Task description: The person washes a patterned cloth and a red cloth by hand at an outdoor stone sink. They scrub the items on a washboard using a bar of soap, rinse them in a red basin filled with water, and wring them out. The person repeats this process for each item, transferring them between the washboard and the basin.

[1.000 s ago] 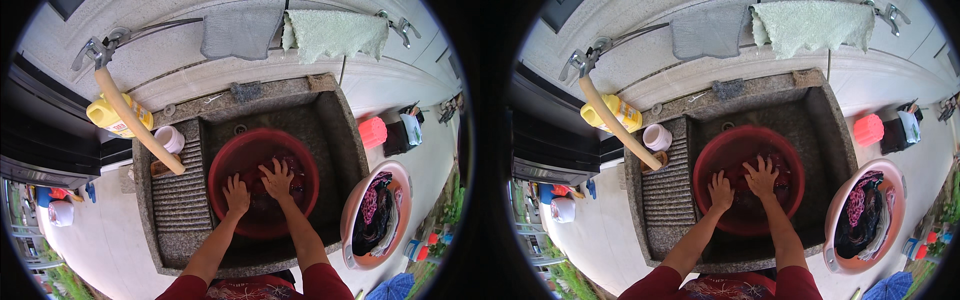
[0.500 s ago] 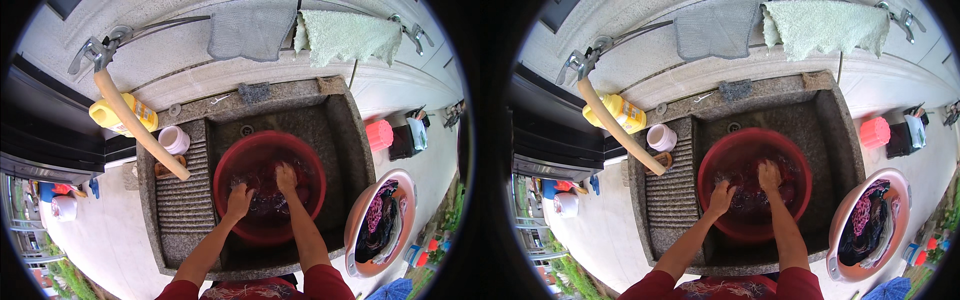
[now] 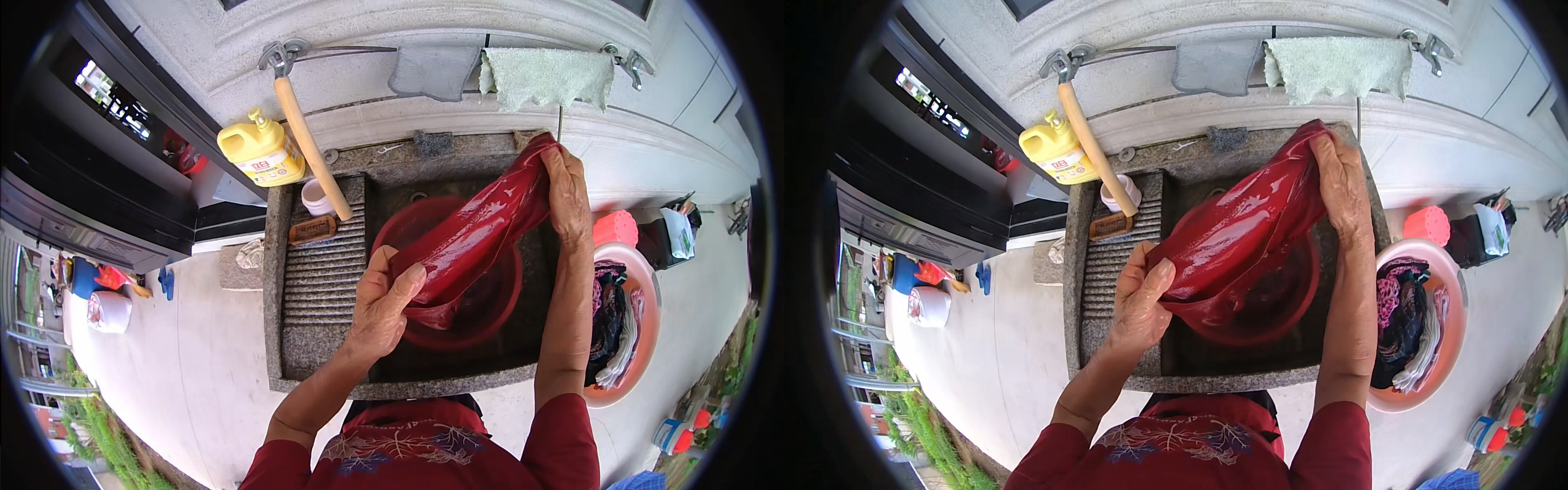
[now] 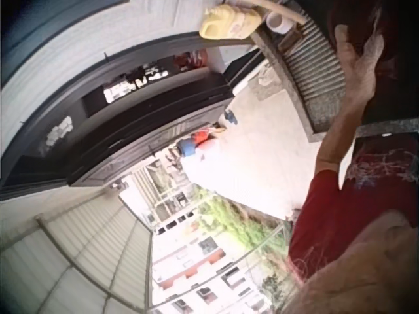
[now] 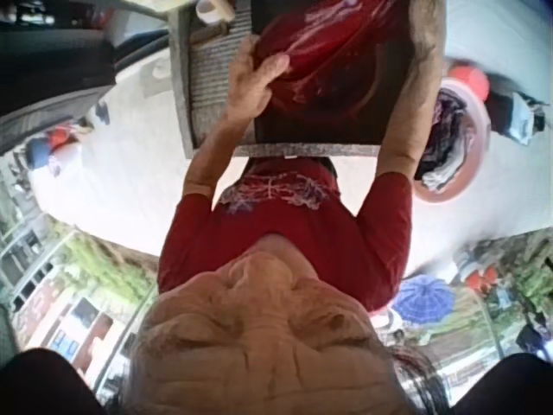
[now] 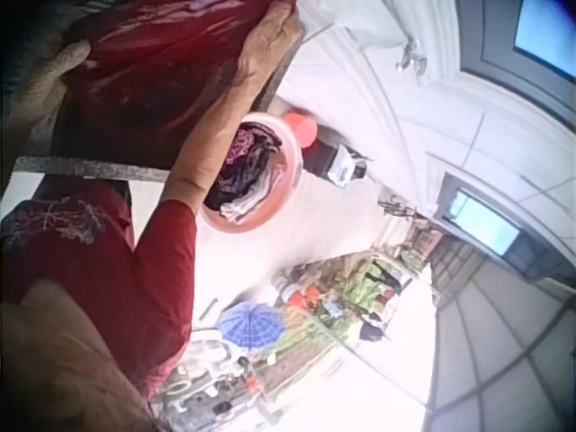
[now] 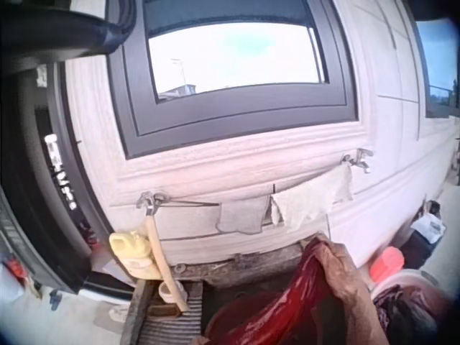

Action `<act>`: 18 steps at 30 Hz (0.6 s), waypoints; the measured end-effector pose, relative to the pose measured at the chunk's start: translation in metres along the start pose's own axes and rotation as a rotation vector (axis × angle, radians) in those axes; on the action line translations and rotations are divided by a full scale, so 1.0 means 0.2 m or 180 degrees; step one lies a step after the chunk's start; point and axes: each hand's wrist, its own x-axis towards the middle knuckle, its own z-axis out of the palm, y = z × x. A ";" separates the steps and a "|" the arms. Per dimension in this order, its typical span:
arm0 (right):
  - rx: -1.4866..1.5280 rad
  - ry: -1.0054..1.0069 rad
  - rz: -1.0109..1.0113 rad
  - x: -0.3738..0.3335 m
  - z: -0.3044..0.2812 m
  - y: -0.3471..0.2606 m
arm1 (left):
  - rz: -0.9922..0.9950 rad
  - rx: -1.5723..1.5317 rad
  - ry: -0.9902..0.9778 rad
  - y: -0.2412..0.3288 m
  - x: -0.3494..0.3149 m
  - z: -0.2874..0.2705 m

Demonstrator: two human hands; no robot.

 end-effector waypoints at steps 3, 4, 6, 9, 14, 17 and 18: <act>-0.0015 -0.0389 0.0073 -0.01 0.03 -0.18 | 0.0288 0.1398 -0.0252 0.03 -0.12 -0.09; -0.0085 -0.0553 0.0103 -0.03 0.06 -0.15 | 0.0167 0.1983 -0.0255 0.02 -0.16 -0.10; -0.0098 -0.0976 0.0051 -0.11 0.16 -0.15 | -0.0222 0.2829 -0.0547 -0.04 -0.25 -0.21; -0.0238 -0.1354 -0.0084 -0.23 0.36 -0.10 | -0.1125 0.2709 -0.0646 -0.12 -0.35 -0.43; -0.0066 -0.1500 -0.0058 -0.44 0.95 -0.11 | -0.1042 0.1285 0.0681 -0.21 -0.58 -0.91; 0.0092 -0.1895 0.0216 -0.53 1.35 0.15 | -0.0884 0.1288 0.1471 -0.25 -0.64 -1.15; -0.0061 -0.1988 0.0196 -0.56 1.45 0.23 | -0.1137 0.1341 0.1755 -0.31 -0.65 -1.30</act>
